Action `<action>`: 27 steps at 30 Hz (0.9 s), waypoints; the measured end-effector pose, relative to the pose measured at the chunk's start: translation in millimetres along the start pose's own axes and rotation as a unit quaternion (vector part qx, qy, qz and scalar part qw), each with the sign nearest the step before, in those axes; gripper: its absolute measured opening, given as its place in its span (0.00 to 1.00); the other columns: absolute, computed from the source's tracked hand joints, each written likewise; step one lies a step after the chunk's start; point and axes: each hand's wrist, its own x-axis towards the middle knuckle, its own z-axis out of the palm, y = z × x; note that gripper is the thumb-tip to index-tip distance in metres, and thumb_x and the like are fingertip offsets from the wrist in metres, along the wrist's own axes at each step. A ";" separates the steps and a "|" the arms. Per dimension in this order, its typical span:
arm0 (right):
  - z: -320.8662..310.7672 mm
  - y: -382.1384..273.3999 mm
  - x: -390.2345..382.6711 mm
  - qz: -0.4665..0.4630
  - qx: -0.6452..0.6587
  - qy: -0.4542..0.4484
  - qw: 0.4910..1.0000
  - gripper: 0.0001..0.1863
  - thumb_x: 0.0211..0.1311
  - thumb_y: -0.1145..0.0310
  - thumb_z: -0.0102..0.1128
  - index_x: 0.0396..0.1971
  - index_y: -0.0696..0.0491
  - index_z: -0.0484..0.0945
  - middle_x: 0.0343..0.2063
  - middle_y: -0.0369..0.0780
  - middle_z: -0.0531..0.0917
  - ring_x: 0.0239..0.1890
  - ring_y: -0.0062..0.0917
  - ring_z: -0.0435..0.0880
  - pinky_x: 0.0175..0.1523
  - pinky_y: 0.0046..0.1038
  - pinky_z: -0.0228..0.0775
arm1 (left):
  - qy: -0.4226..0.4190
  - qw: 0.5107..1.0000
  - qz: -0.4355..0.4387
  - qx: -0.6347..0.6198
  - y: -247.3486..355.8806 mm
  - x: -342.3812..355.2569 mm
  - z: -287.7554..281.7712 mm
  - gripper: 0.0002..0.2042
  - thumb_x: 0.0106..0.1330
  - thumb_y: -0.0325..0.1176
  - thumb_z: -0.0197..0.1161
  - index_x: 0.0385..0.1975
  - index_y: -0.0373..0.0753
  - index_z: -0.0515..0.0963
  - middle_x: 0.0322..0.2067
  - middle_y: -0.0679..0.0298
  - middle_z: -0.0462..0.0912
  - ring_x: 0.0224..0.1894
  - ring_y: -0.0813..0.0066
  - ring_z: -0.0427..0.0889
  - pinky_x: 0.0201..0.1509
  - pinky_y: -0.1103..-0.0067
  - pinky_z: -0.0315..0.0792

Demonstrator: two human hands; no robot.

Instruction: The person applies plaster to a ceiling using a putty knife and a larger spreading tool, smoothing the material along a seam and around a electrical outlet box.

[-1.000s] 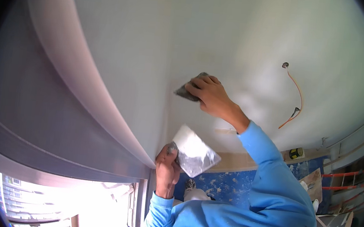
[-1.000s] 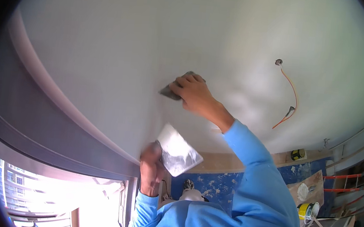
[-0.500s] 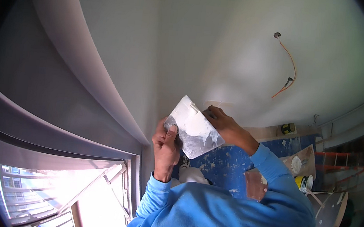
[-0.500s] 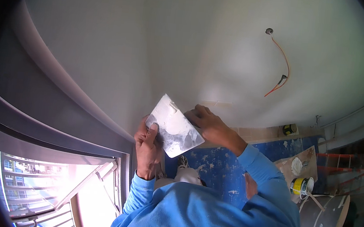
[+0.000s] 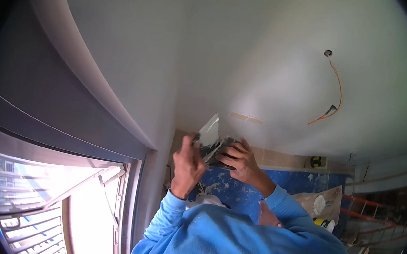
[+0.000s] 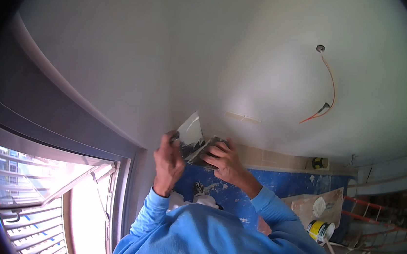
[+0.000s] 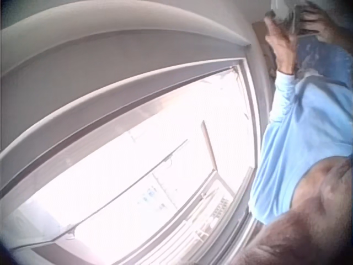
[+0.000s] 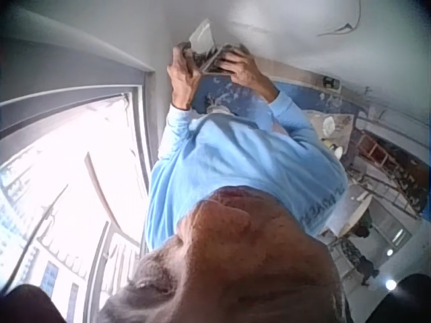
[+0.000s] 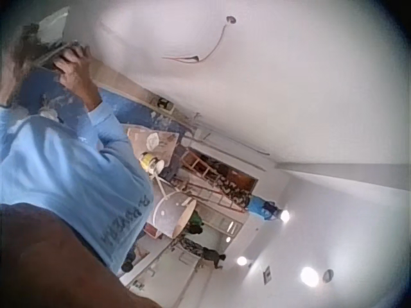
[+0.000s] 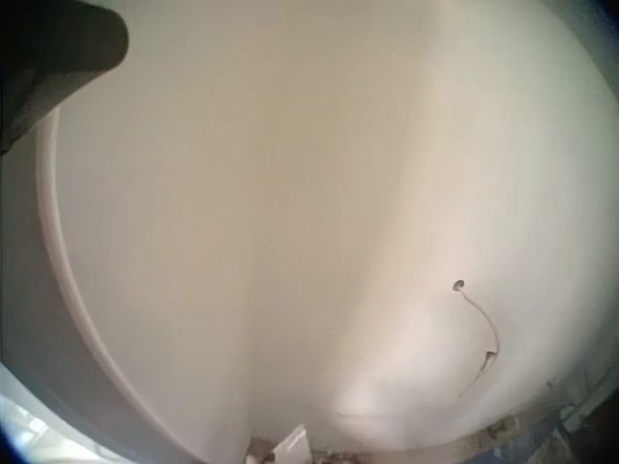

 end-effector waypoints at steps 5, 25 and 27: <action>-16.1 84.7 -8.0 0.033 0.022 0.041 0.998 0.24 0.40 0.84 0.57 0.43 0.53 0.80 0.41 0.44 0.84 0.42 0.41 0.82 0.48 0.37 0.77 | 0.111 0.973 -0.172 -0.108 -34.2 -51.6 -48.9 0.07 0.68 0.26 0.52 0.41 0.31 0.74 0.22 0.67 0.71 0.24 0.83 0.64 0.27 0.83 0.60; -159.9 156.6 261.9 -0.318 -0.517 0.143 0.782 0.27 0.52 0.69 0.65 0.54 0.34 0.77 0.66 0.36 0.66 0.68 0.41 0.61 0.54 0.74 0.48 | 0.199 0.896 -0.259 -0.302 -91.5 -110.7 -143.1 0.17 0.56 0.37 0.61 0.39 0.29 0.74 0.30 0.67 0.75 0.33 0.80 0.70 0.40 0.83 0.62; -156.1 162.1 276.0 -0.322 -0.543 0.149 0.761 0.25 0.53 0.66 0.66 0.53 0.35 0.77 0.65 0.36 0.66 0.68 0.42 0.60 0.53 0.72 0.52 | 0.217 0.893 -0.266 -0.292 -99.8 -116.3 -146.0 0.19 0.56 0.35 0.61 0.43 0.28 0.74 0.32 0.65 0.77 0.35 0.78 0.73 0.44 0.83 0.64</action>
